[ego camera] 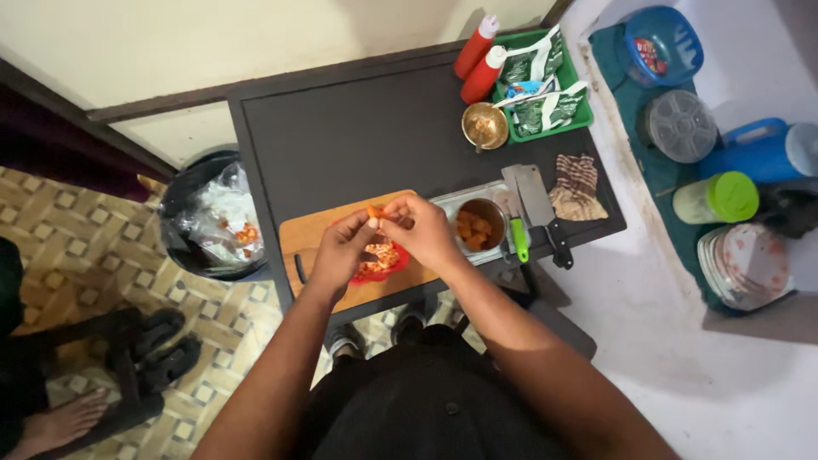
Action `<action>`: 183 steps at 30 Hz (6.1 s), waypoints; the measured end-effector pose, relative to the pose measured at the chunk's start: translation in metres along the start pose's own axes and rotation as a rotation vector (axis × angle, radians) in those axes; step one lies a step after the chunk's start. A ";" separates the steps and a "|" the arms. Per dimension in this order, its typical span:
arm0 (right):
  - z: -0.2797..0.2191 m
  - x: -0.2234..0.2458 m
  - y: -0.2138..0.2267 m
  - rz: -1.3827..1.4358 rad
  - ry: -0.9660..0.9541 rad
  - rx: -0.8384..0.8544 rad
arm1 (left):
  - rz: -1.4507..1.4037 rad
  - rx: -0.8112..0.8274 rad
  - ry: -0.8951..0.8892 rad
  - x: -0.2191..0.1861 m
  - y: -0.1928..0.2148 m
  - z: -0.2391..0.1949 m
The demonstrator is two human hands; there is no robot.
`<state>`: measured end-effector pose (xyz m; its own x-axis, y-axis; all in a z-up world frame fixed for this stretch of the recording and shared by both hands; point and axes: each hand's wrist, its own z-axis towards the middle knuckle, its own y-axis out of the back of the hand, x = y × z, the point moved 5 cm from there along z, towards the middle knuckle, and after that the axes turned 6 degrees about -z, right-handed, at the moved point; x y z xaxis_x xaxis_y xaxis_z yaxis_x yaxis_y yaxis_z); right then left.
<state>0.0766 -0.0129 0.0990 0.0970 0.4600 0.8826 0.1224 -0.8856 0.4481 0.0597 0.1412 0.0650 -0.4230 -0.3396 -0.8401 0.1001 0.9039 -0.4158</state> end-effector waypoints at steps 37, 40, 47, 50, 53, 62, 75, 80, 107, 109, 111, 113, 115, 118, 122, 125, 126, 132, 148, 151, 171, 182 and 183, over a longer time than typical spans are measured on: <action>-0.007 0.015 0.017 -0.289 0.321 0.154 | -0.070 -0.038 0.041 0.032 0.019 -0.006; -0.009 0.023 0.016 -0.332 0.418 0.132 | 0.096 -0.087 -0.068 0.031 0.025 -0.005; -0.007 0.023 0.009 -0.457 0.478 0.085 | 0.323 -0.132 -0.294 0.007 0.015 -0.019; -0.008 0.028 0.005 -0.552 0.554 0.022 | 0.449 -0.190 -0.273 -0.004 0.013 -0.022; -0.008 0.025 -0.001 -0.535 0.519 0.014 | 0.508 -0.223 -0.251 -0.001 0.014 -0.024; 0.004 -0.006 -0.011 -0.120 0.236 0.119 | -0.079 -0.226 -0.171 0.056 0.039 -0.023; 0.014 -0.018 -0.036 -0.417 0.358 0.231 | -0.028 -0.313 -0.089 0.078 0.067 -0.013; 0.010 0.001 -0.034 -0.505 0.356 0.304 | 0.058 -0.294 -0.015 0.078 0.061 -0.008; 0.026 -0.021 -0.042 -0.304 0.244 0.333 | 0.107 -0.278 -0.040 0.058 0.061 0.002; 0.025 -0.022 -0.042 -0.321 0.231 0.291 | 0.084 -0.293 -0.044 0.067 0.059 0.004; 0.022 -0.022 -0.043 -0.340 0.217 0.250 | 0.062 -0.347 -0.140 0.072 0.057 0.005; 0.020 -0.021 -0.040 -0.324 0.172 0.136 | 0.029 -0.459 -0.183 0.078 0.061 0.004; 0.024 -0.025 -0.034 -0.317 0.102 0.141 | -0.004 -0.568 -0.227 0.076 0.071 0.004; 0.029 -0.022 -0.023 -0.297 0.145 0.182 | -0.074 -0.565 -0.038 0.072 0.090 0.004; 0.029 -0.020 -0.023 -0.244 0.197 0.280 | -0.139 -0.256 0.065 0.064 0.074 0.004; 0.025 -0.015 -0.021 -0.167 0.288 0.229 | -0.230 -0.157 0.107 0.060 0.060 0.005; 0.024 -0.015 -0.021 -0.166 0.287 0.229 | -0.290 -0.123 0.134 0.061 0.054 0.004; 0.023 -0.022 -0.022 -0.209 0.368 0.279 | -0.223 -0.131 0.225 0.063 0.044 0.001; 0.028 -0.023 -0.013 -0.149 0.085 0.294 | -0.285 -0.151 0.093 0.046 0.038 0.009; 0.028 -0.009 -0.014 -0.213 0.138 0.303 | -0.202 -0.138 0.038 0.045 0.037 0.008; 0.026 -0.049 -0.016 0.009 -0.256 0.299 | -0.109 -0.164 0.037 0.067 0.057 0.000; 0.019 -0.012 -0.029 -0.464 0.336 0.287 | 0.068 -0.147 -0.035 0.059 0.044 0.000; 0.019 -0.012 -0.030 -0.464 0.337 0.288 | 0.072 -0.116 -0.107 0.055 0.040 0.000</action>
<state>0.0910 0.0097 0.0725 -0.3398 0.7041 0.6235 0.3423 -0.5249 0.7793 0.0401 0.1591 0.0024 -0.3194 -0.2931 -0.9012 0.0191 0.9488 -0.3153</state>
